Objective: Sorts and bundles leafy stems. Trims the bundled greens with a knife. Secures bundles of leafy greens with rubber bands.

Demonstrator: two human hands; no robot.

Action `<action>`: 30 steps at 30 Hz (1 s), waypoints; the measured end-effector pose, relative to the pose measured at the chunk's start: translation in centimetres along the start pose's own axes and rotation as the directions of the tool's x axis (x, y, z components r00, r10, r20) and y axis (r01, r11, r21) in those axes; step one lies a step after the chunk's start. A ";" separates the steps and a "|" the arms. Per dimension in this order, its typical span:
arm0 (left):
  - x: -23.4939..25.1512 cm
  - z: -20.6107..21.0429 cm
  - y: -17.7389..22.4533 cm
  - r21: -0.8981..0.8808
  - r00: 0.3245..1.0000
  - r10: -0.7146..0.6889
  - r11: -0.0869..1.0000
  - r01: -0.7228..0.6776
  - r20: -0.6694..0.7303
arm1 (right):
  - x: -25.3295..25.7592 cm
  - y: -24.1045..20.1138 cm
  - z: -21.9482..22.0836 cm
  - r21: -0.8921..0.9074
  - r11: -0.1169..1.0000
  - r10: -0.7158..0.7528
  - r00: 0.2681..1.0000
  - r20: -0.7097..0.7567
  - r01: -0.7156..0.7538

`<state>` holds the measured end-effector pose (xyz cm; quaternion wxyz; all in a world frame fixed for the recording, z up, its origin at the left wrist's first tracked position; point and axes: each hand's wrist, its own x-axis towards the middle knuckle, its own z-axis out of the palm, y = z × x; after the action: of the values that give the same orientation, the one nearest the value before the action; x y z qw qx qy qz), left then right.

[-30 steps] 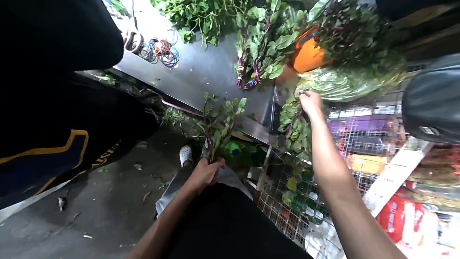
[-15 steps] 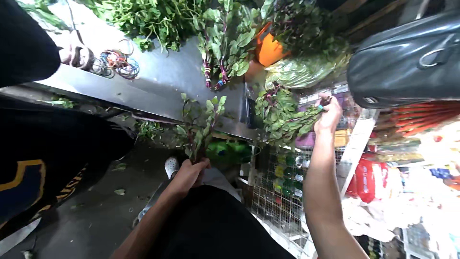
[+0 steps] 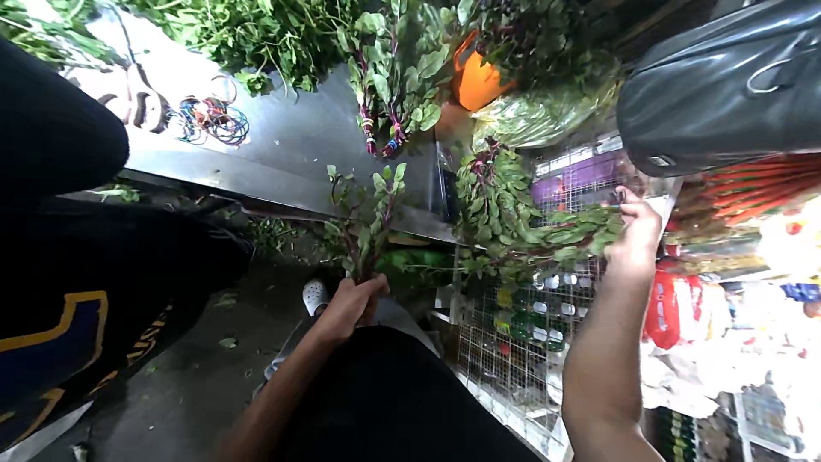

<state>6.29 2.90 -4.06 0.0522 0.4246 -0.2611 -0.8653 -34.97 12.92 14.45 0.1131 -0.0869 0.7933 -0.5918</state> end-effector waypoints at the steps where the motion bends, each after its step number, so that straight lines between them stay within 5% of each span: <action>1: 0.0 0.0 -0.1 -0.006 1.000 -0.002 1.000 0.002 0.000 | -0.5 -0.2 -0.2 0.056 0.998 0.021 1.000 -0.013 -0.020; 7: 0.6 0.1 -0.9 -0.081 1.000 -0.005 0.997 0.004 -0.006 | -1.7 0.3 -1.4 0.469 0.873 0.098 0.990 0.100 -0.134; 16: 1.2 2.3 0.3 -0.082 0.997 0.054 0.995 -0.059 -0.054 | -2.3 1.1 -1.8 0.629 0.776 0.026 0.999 0.039 -0.045; 22: 1.7 4.0 0.8 -0.080 0.986 0.144 0.985 -0.152 -0.089 | -3.7 -0.1 -5.0 0.582 0.812 -0.124 0.988 0.095 0.046; 26: 2.6 5.8 0.9 -0.029 0.959 0.279 0.960 -0.278 0.046 | -6.5 -0.8 -4.3 0.459 0.865 -0.263 0.962 0.068 0.203; 30: 3.2 7.4 1.2 0.172 0.957 0.231 0.950 -0.260 0.174 | -9.3 -1.0 -2.2 0.415 0.872 -0.296 0.955 0.025 0.260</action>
<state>-1.53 3.91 -2.05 0.0981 0.3246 -0.3979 -0.8524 -26.62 17.21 16.70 0.0771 -0.2004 0.6263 -0.7494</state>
